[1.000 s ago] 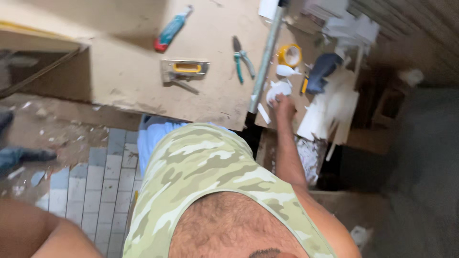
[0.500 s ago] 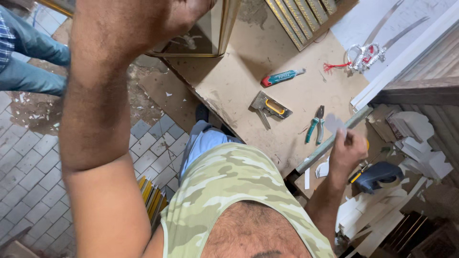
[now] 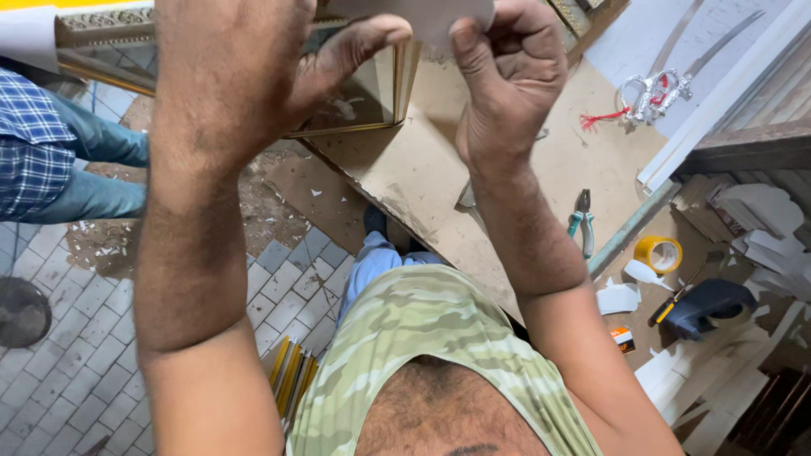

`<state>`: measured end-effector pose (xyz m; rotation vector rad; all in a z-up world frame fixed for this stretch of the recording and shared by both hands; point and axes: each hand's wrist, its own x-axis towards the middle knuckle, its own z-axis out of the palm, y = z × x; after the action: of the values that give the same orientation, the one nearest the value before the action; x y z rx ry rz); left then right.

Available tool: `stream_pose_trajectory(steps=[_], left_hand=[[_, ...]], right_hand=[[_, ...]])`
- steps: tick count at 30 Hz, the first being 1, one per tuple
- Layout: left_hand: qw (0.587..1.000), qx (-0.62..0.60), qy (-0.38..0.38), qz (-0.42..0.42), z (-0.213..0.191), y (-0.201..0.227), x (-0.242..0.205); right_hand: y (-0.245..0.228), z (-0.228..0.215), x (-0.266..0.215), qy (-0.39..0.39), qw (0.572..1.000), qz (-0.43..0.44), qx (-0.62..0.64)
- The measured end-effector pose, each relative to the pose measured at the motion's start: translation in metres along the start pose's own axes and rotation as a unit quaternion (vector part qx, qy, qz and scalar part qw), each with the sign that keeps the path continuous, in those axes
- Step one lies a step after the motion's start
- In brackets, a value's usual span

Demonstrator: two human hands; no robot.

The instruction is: The person applies yellow tape to the edges of rectangular frames using a utility knife to cut the tape and a staple gun to secure white corner pieces. The person repeats this process on multiple frames, stacking completed ones nearby.

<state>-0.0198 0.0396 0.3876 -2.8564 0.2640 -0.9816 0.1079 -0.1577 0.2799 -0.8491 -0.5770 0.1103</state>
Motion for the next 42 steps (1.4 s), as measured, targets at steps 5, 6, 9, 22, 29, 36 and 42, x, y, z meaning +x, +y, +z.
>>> stream_pose_trajectory(steps=[5,6,9,22,29,36,42], left_hand=[[0.996,-0.089,0.019,-0.017,-0.004,0.007,0.004],[0.995,-0.094,0.024,-0.013,-0.004,0.007,0.006],[0.993,-0.107,0.04,-0.01,-0.006,0.007,0.012],[0.985,-0.166,0.014,-0.05,0.011,0.023,0.031],[0.983,-0.18,0.001,-0.034,-0.035,0.073,-0.028],[0.961,-0.04,-0.203,-0.184,-0.072,0.105,-0.09],[0.945,-0.084,-0.235,-0.21,0.062,0.163,-0.197]], right_hand=[[0.018,0.004,-0.004,0.003,1.0,0.009,0.009],[0.02,0.004,-0.005,0.007,1.0,0.009,0.016],[0.023,0.006,-0.002,0.02,1.0,0.008,0.019],[-0.014,0.024,0.015,-0.034,0.919,-0.179,-0.35],[-0.055,0.021,-0.013,-0.226,0.912,-0.095,-0.33],[-0.071,-0.048,-0.046,-0.407,0.775,-0.163,-0.455],[0.0,-0.135,-0.126,-0.493,0.663,-0.182,-0.533]])
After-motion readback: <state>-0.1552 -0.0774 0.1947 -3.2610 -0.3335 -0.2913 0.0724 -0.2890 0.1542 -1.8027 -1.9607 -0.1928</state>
